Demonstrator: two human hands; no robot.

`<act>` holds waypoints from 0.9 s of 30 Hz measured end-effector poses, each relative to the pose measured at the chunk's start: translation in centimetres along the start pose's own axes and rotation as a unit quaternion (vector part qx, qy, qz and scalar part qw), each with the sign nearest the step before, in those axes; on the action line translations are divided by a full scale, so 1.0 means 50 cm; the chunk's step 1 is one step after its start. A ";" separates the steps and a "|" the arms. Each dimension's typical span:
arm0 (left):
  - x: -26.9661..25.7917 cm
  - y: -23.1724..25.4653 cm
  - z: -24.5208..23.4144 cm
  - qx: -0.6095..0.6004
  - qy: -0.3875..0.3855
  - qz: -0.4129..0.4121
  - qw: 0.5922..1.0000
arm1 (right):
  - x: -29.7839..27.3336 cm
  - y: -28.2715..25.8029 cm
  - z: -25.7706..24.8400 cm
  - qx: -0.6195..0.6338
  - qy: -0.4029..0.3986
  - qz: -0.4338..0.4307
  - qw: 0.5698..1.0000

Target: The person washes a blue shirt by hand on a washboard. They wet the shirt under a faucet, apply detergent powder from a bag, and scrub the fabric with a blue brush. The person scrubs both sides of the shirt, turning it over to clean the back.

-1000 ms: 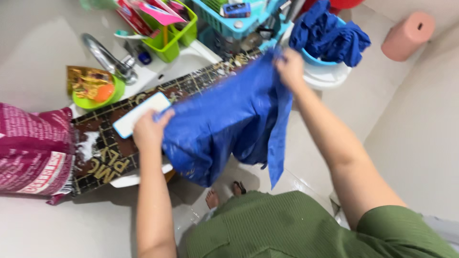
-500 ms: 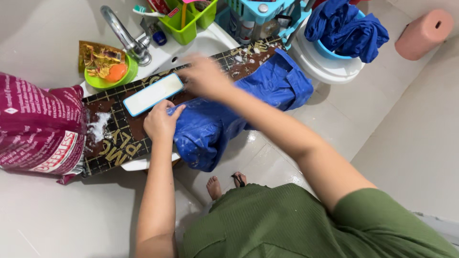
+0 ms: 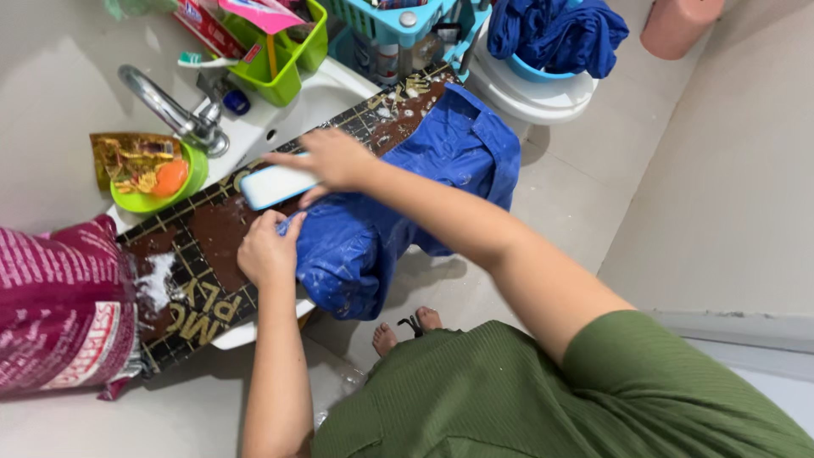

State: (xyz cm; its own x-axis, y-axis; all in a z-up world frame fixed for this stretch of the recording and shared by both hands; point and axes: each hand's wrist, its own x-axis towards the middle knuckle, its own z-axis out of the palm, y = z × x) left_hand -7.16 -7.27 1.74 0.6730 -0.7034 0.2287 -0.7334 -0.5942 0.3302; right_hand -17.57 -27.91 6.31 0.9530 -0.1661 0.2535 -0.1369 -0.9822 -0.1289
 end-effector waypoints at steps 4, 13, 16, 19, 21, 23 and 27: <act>0.000 0.000 0.002 0.005 0.007 0.005 1.000 | -0.089 0.001 -0.083 0.022 0.014 0.212 0.977; -0.003 -0.012 0.001 -0.018 -0.009 0.002 1.000 | -0.145 -0.069 0.009 0.222 -0.045 0.449 0.864; -0.010 -0.005 -0.004 -0.021 -0.009 0.005 1.000 | -0.228 0.155 -0.027 0.011 0.143 0.529 0.836; -0.001 -0.005 -0.006 -0.017 -0.007 0.007 1.000 | -0.242 0.215 -0.063 -0.127 0.102 0.416 0.895; -0.001 -0.002 -0.006 -0.024 -0.006 0.003 1.000 | -0.200 0.163 -0.057 -0.017 0.119 0.463 0.878; -0.004 -0.008 -0.006 -0.023 -0.003 0.007 1.000 | -0.166 0.005 -0.015 0.000 0.074 0.308 0.949; -0.013 -0.018 0.002 -0.031 0.011 0.016 0.999 | -0.162 -0.129 -0.019 0.073 0.030 0.269 0.960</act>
State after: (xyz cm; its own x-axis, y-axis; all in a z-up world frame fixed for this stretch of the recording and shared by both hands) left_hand -6.94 -6.31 1.19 0.6513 -0.7127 0.2607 -0.7481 -0.5455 0.3777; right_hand -24.68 -20.32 5.98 0.7374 -0.6545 0.1669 -0.5609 -0.7310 -0.3886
